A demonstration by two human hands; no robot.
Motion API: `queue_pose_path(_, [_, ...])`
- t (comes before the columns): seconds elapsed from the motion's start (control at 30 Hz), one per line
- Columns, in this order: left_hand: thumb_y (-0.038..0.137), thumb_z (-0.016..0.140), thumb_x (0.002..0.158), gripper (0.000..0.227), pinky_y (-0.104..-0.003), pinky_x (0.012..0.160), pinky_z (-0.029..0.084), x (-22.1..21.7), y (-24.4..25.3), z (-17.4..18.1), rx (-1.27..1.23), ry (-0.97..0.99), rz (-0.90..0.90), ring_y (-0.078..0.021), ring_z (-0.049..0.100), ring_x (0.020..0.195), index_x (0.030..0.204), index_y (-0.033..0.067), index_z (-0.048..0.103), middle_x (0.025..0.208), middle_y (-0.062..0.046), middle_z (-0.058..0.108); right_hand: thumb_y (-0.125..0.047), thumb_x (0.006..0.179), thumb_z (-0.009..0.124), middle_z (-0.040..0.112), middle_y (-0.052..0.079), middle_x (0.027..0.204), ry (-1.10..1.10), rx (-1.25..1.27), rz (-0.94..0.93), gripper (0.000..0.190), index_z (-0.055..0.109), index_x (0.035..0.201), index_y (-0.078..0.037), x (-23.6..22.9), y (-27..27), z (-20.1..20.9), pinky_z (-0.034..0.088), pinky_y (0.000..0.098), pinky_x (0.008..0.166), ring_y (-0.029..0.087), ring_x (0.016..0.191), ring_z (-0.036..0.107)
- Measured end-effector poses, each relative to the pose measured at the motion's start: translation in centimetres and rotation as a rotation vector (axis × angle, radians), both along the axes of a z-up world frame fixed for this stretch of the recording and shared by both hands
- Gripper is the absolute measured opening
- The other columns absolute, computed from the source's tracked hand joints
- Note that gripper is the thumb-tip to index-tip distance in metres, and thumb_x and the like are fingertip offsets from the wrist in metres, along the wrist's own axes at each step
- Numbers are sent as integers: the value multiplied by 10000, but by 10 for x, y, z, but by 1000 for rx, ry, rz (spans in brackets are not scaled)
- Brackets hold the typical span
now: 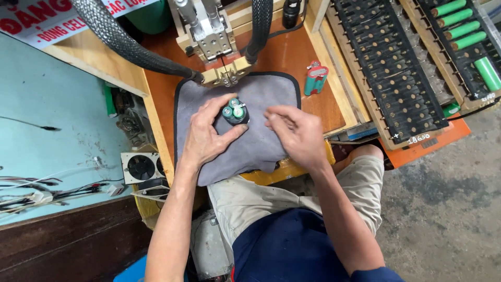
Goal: The person assembles a battery pack by hand, connecting three green cylindrical cells with a metal strip. They then handle a separate pack of two red cells and inspect the connections on the green pack.
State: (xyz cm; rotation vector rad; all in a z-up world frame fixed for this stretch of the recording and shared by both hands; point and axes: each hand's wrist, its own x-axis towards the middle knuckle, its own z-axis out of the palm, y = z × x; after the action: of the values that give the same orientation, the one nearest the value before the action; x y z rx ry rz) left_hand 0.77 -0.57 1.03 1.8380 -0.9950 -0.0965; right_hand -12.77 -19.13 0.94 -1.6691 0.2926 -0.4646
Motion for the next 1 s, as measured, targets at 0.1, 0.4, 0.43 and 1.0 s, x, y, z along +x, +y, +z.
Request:
queue_pose_path(0.1, [203, 935, 745, 637, -426, 987, 498, 1, 2, -4, 42, 11, 9, -330, 707, 1079, 1325, 144, 680, 1134, -100, 756, 37, 885, 765, 788, 110, 807, -83, -241, -137, 170, 807, 1044, -8, -16, -3, -12, 615, 263, 645, 151, 726, 753])
queue_pose_path(0.4, [250, 939, 755, 623, -405, 997, 495, 0, 3, -8, 38, 20, 19, -306, 715, 1073, 1320, 155, 693, 1116, -95, 749, 99, 913, 696, 753, 198, 756, -69, -185, -175, 155, 754, 1056, 89, -10, -7, -9, 614, 274, 602, 162, 641, 729])
queue_pose_path(0.43, [250, 939, 755, 623, -405, 997, 495, 0, 4, -8, 43, 27, 30, -306, 715, 1073, 1320, 155, 693, 1116, -95, 749, 99, 913, 696, 753, 198, 756, -63, -180, -164, 155, 754, 1056, 89, -10, -6, -6, 614, 274, 602, 162, 641, 729])
queue_pose_path(1.0, [258, 943, 768, 632, -419, 1008, 491, 0, 3, -6, 27, -1, 15, -311, 705, 1099, 1331, 136, 683, 1130, -105, 752, -37, 827, 842, 654, 174, 786, 70, -582, -233, 161, 821, 981, 6, 5, -30, -34, 528, 361, 555, 239, 583, 658])
